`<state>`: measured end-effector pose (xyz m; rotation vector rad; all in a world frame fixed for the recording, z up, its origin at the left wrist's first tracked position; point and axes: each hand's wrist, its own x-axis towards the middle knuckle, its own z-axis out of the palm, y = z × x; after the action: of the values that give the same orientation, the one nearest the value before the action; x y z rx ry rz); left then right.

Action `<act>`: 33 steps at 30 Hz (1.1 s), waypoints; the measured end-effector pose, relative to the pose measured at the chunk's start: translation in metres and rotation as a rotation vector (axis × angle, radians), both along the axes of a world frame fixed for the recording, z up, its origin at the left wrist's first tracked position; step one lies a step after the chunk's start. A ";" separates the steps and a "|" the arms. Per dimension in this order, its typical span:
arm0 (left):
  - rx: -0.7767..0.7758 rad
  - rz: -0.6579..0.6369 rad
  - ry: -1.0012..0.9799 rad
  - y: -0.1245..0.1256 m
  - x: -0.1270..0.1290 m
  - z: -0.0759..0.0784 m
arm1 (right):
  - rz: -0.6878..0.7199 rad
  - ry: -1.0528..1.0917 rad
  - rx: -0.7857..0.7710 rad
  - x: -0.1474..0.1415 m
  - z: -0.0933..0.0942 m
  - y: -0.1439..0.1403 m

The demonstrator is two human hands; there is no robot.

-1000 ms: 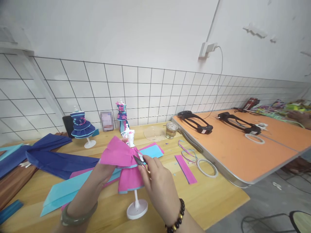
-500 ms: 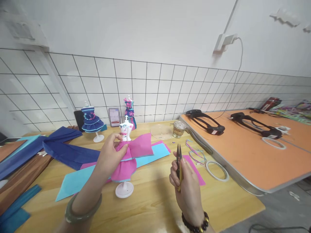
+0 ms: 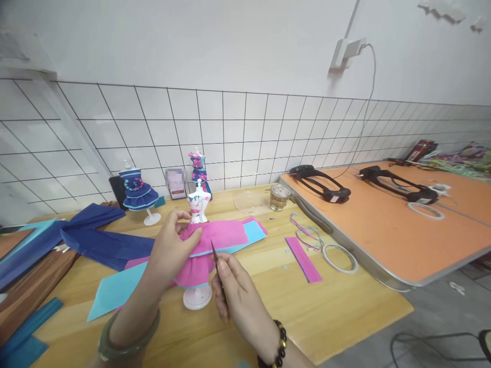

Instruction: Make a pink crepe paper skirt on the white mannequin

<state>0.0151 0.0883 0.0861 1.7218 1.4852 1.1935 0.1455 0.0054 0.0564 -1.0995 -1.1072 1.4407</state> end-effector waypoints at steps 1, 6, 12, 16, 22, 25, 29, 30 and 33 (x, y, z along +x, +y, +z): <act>0.004 -0.004 -0.003 0.000 0.000 0.000 | 0.004 -0.014 0.004 0.000 0.000 0.002; 0.027 -0.005 0.010 -0.002 0.000 0.001 | 0.000 -0.016 -0.027 0.000 -0.003 0.010; 0.025 -0.012 0.029 -0.005 0.000 0.003 | 0.001 0.031 -0.058 -0.002 -0.007 0.016; 0.041 -0.025 0.038 -0.007 0.001 0.003 | -0.013 0.037 -0.018 -0.002 -0.004 0.016; 0.053 -0.016 0.040 -0.008 0.003 0.003 | -0.004 0.031 0.010 -0.001 -0.002 0.014; 0.080 -0.002 0.013 -0.008 0.003 0.003 | 0.003 0.033 0.003 0.000 -0.002 0.013; 0.094 -0.009 -0.022 -0.008 0.004 0.002 | -0.007 0.047 0.019 0.000 0.001 0.013; 0.098 -0.012 -0.032 -0.008 0.004 0.002 | -0.010 0.049 0.022 0.000 0.001 0.013; 0.115 -0.013 -0.055 -0.008 0.004 0.001 | -0.011 0.065 0.005 -0.001 0.002 0.014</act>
<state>0.0189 0.0802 0.0869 1.7562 1.3956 1.3322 0.1445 0.0189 0.0582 -1.0467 -1.0574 1.4546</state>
